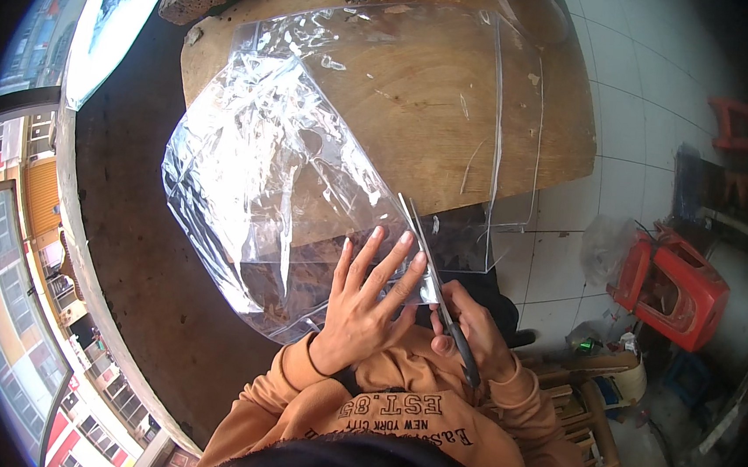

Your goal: The person trims the edges of transparent plastic sheets using scissors on a wooden work surface.

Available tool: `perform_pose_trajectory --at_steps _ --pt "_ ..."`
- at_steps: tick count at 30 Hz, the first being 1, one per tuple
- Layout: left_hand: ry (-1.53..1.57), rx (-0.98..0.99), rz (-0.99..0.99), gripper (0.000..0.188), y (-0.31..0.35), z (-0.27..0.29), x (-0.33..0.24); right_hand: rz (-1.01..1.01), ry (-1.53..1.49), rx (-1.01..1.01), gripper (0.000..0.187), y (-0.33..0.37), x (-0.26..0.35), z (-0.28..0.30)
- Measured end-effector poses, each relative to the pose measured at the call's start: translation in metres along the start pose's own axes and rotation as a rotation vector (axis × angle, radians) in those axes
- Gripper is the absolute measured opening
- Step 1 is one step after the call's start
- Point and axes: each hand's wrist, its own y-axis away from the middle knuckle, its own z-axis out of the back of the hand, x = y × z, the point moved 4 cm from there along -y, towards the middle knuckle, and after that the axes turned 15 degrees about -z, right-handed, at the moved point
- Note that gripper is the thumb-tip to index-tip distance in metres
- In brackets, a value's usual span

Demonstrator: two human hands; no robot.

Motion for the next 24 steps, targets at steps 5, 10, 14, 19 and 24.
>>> perform_pose_trajectory --at_steps 5,10,14,19,24 --pt "0.016 -0.010 0.009 0.065 0.0001 0.0007 0.0014 0.007 -0.015 -0.019 0.071 -0.0013 -0.0012 0.0011" --pt "0.051 -0.025 0.016 0.063 0.0006 0.0014 0.0027 0.010 -0.003 -0.020 0.073 -0.0008 0.0019 0.0015" --pt "0.065 -0.019 0.019 0.062 -0.0002 0.0016 0.0030 0.041 -0.051 -0.055 0.074 -0.0010 0.0001 -0.0011" --pt "0.069 -0.026 0.022 0.059 -0.0020 0.0030 0.0033 0.044 -0.046 -0.072 0.071 0.0005 0.0002 0.0008" --pt "0.074 -0.025 0.023 0.059 -0.0021 0.0030 0.0041 0.024 0.012 -0.095 0.068 0.0020 -0.0002 0.0036"
